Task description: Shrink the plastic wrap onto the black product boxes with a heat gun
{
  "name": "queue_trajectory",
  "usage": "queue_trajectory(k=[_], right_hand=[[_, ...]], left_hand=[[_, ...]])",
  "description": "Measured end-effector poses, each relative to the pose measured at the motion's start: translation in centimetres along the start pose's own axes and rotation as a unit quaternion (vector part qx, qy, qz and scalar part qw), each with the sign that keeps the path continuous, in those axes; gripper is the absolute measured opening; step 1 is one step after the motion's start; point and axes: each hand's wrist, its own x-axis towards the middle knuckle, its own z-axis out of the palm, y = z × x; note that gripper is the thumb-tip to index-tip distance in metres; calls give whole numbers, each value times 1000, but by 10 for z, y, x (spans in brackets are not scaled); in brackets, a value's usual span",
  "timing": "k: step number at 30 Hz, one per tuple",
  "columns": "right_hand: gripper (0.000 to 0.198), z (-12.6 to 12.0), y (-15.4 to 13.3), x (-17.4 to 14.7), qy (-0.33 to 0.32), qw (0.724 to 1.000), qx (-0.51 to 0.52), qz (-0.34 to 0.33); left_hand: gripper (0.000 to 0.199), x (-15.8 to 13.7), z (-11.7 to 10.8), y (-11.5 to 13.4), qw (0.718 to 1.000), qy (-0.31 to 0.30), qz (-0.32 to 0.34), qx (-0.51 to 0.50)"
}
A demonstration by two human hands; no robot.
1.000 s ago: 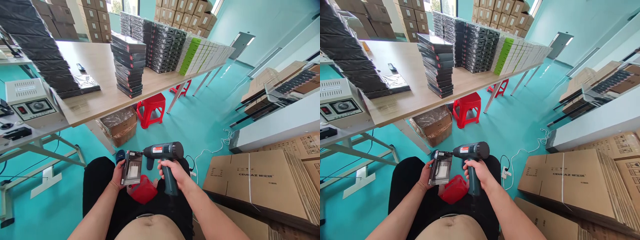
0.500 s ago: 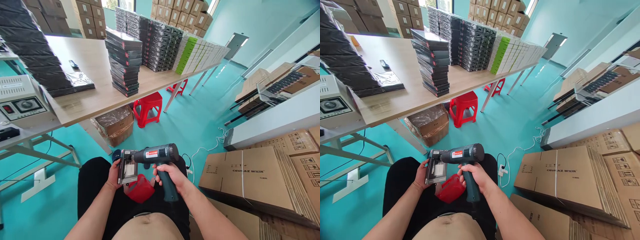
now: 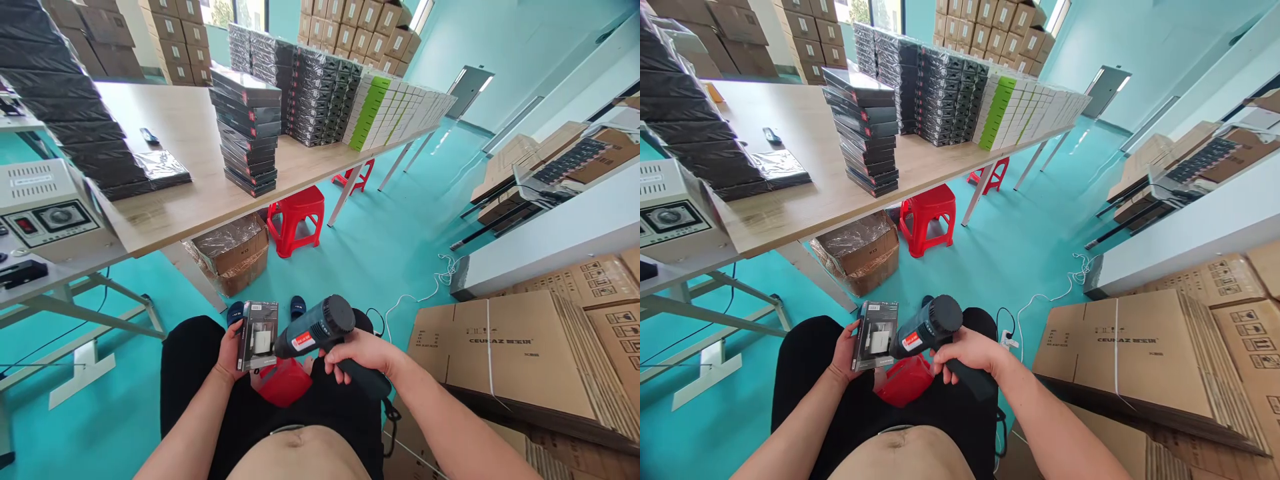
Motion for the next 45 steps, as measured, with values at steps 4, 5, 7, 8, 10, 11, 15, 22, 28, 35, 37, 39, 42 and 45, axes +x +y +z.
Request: queue_trajectory(k=[4, 5, 7, 8, 10, 11, 15, 22, 28, 35, 37, 39, 42, 45], right_hand=[[22, 3, -3, 7, 39, 999, -15, -29], [22, 4, -3, 10, 55, 998, -8, -39], [22, 6, -2, 12, 59, 997, -8, -42], [21, 6, 0, 10, 49, 998, -14, -35], [18, 7, 6, 3, 1, 999, -39, -3], [17, 8, 10, -2, -29, 998, -54, 16], [24, 17, 19, -9, -63, 997, -46, 28], [17, 46, 0, 7, -11, 999, 27, -41], [6, 43, -6, -8, -126, 987, -101, 16], [24, 28, -13, 37, 106, 988, 73, -82], [23, 17, -12, 38, 118, 988, 63, -78], [23, 8, -7, 30, 107, 991, 49, -63], [24, 4, 4, 12, 54, 998, 19, -18], [26, 4, 15, -2, -25, 999, 4, 26]], left_hand=[[38, 0, -1, 0, 1000, 13, -2, 2], [38, 1, -2, 0, 1000, 16, -2, 4], [38, 1, -3, 1, 1000, 13, -1, 9], [39, 1, -4, 1, 1000, 6, -2, 9], [42, 1, -6, 1, 1000, -14, -2, 4], [44, 2, -7, 1, 1000, -23, 1, -1], [47, 3, -7, 0, 999, -41, 5, -12], [40, 4, -2, 1, 1000, 5, -7, 10], [41, 2, -5, -1, 1000, 9, 5, 6], [41, 0, -2, 1, 1000, -6, -22, 6], [41, -1, -1, 1, 1000, -9, -22, 2], [40, -1, -1, 0, 1000, 3, -10, 4], [40, 2, -2, -2, 1000, -1, -2, 12], [40, 9, -5, -4, 999, -15, 27, 15]])
